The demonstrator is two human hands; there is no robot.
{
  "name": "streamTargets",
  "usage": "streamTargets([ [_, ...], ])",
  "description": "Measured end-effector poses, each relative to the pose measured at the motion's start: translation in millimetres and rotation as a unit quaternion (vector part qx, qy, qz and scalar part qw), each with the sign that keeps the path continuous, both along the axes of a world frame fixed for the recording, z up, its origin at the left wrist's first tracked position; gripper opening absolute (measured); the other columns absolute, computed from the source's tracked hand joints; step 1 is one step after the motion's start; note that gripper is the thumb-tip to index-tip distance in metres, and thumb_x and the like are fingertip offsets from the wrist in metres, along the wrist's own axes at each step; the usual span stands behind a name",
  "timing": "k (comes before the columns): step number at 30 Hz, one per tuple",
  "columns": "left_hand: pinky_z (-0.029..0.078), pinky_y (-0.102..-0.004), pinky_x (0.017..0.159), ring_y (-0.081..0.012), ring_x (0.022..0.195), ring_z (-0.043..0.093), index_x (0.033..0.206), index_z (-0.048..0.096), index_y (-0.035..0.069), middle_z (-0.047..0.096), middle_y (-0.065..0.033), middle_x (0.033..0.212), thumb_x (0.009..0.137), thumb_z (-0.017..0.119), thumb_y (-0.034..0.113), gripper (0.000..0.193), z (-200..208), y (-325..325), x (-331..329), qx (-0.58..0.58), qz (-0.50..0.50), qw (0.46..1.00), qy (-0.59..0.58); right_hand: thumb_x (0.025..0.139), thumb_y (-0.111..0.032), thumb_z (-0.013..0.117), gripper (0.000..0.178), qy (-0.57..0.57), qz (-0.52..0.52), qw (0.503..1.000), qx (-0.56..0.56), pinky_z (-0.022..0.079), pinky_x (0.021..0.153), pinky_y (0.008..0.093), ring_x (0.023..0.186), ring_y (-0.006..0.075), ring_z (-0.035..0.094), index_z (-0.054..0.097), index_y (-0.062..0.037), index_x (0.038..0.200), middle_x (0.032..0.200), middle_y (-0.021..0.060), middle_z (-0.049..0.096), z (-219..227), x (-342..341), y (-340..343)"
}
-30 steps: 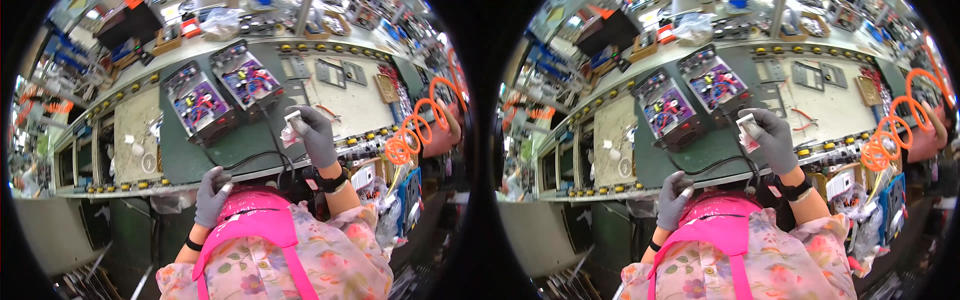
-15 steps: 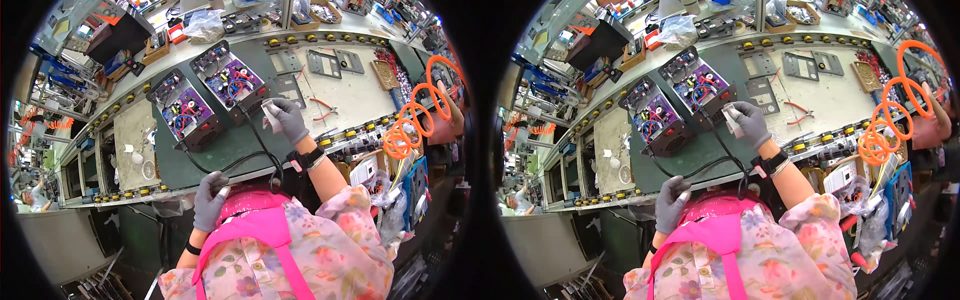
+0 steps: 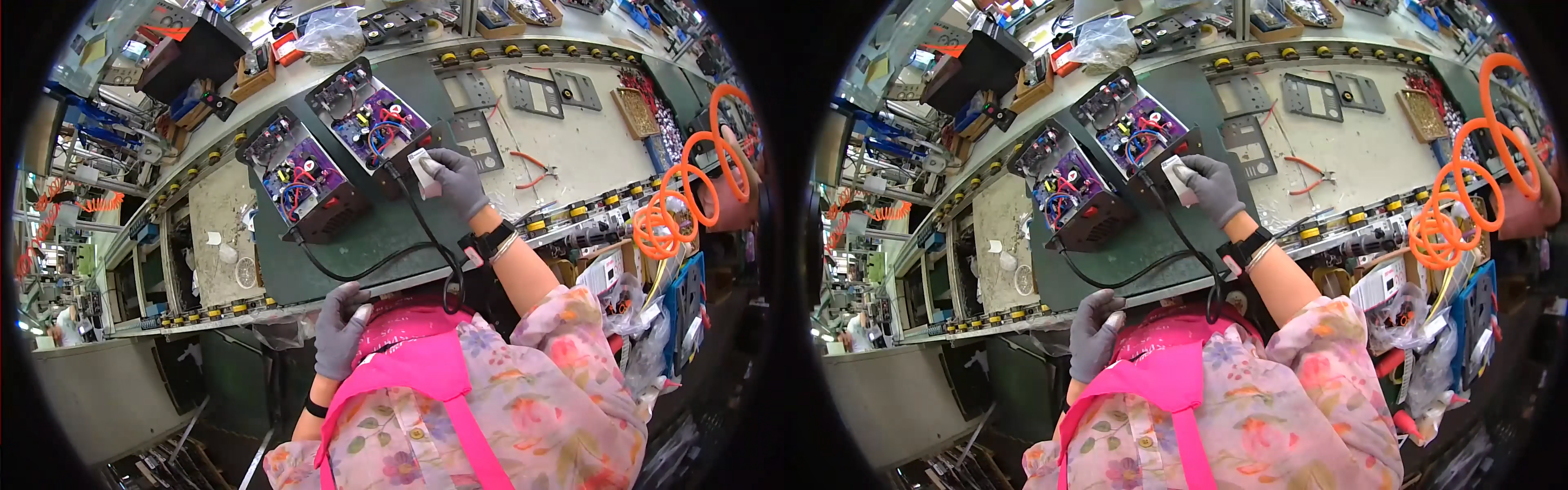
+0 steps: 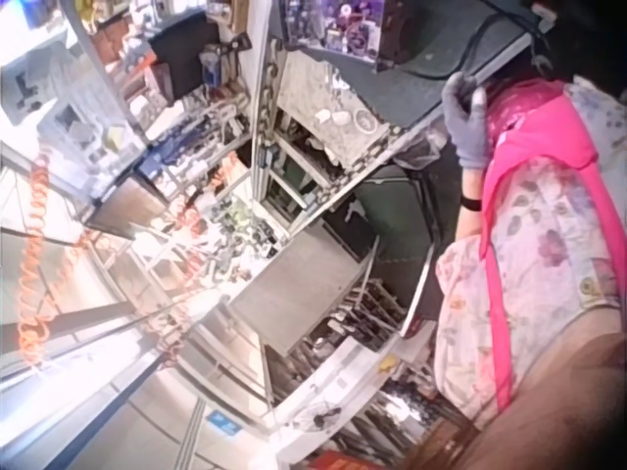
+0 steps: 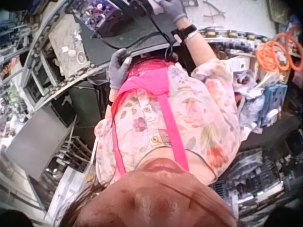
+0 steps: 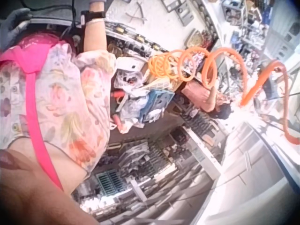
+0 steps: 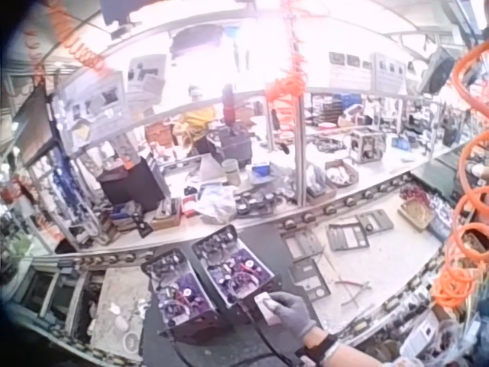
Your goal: Assemble components onto an electronic device chassis and apply labels.
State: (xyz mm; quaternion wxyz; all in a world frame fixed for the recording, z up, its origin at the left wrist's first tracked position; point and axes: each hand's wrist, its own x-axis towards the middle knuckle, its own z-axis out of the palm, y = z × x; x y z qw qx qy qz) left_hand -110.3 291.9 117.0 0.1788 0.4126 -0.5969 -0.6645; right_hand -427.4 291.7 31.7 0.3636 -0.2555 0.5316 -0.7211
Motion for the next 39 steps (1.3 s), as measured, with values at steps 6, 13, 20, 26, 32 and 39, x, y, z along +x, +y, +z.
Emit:
streamTargets([
  [6, 0.048, -0.0312, 0.092, -0.0186, 0.103, 0.059, 0.124, 0.048, -0.001, 0.06, -0.014, 0.112, 0.088, 0.06, 0.005, 0.039, -4.3, -2.1, 1.8, -0.012, -0.013, 1.0, -0.021, 0.086, -0.014, 0.067, 0.022, -0.013, 0.011, 0.999, -0.034, 0.05, 0.061, 0.0217, 0.076, 0.0071, 0.06, 0.067, 0.0002, 0.103, 0.089, 0.0027, 0.067, -6.0, 1.4, -8.2],
  [13, 0.047, -0.0312, 0.093, -0.0185, 0.104, 0.058, 0.124, 0.048, -0.001, 0.06, -0.0138, 0.113, 0.088, 0.06, 0.005, 0.038, -5.6, -1.8, 0.8, -0.005, -0.017, 1.0, -0.004, 0.088, -0.013, 0.065, 0.026, -0.05, 0.069, 0.996, -0.04, 0.055, 0.06, 0.0244, 0.076, 0.0095, 0.062, 0.063, 0.0014, 0.109, 0.091, 0.0046, 0.066, -8.7, -1.8, -12.9],
  [20, 0.047, -0.0313, 0.094, -0.0189, 0.106, 0.058, 0.123, 0.049, -0.001, 0.06, -0.0134, 0.114, 0.087, 0.059, 0.003, 0.038, -5.9, -2.2, -1.3, -0.008, -0.019, 1.0, -0.019, 0.089, -0.02, 0.064, 0.028, -0.004, 0.054, 0.998, -0.007, 0.052, 0.056, 0.0236, 0.073, 0.0093, 0.061, 0.064, 0.0008, 0.108, 0.087, 0.004, 0.066, -7.8, 0.3, -11.7],
  [26, 0.047, -0.0313, 0.094, -0.019, 0.107, 0.058, 0.123, 0.049, -0.001, 0.06, -0.0134, 0.114, 0.087, 0.059, 0.003, 0.037, -3.7, -2.3, -3.6, -0.006, -0.027, 0.999, -0.021, 0.089, -0.013, 0.062, 0.025, 0.01, 0.036, 0.999, -0.024, 0.053, 0.062, 0.0252, 0.073, 0.0118, 0.064, 0.063, 0.0033, 0.109, 0.092, 0.0063, 0.067, -8.8, 1.3, -12.4],
  [32, 0.047, -0.0308, 0.094, -0.0183, 0.107, 0.058, 0.123, 0.049, -0.001, 0.06, -0.0131, 0.113, 0.087, 0.059, 0.003, 0.037, -2.4, -1.3, -4.9, -0.002, -0.027, 0.999, -0.026, 0.088, -0.018, 0.063, 0.026, 0.005, 0.031, 1.0, 0.0, 0.048, 0.065, 0.0233, 0.077, 0.0078, 0.059, 0.066, 0.002, 0.105, 0.089, 0.0048, 0.067, -9.3, 0.0, -13.7],
  [39, 0.046, -0.0303, 0.094, -0.0173, 0.105, 0.058, 0.122, 0.049, -0.001, 0.061, -0.0124, 0.113, 0.087, 0.059, 0.004, 0.037, -5.5, -2.1, -4.4, 0.0, -0.026, 0.999, -0.031, 0.088, -0.018, 0.064, 0.027, -0.033, 0.037, 0.998, -0.034, 0.049, 0.065, 0.0235, 0.075, 0.008, 0.059, 0.066, 0.0031, 0.105, 0.088, 0.0049, 0.067, -8.8, -0.7, -19.0],
])
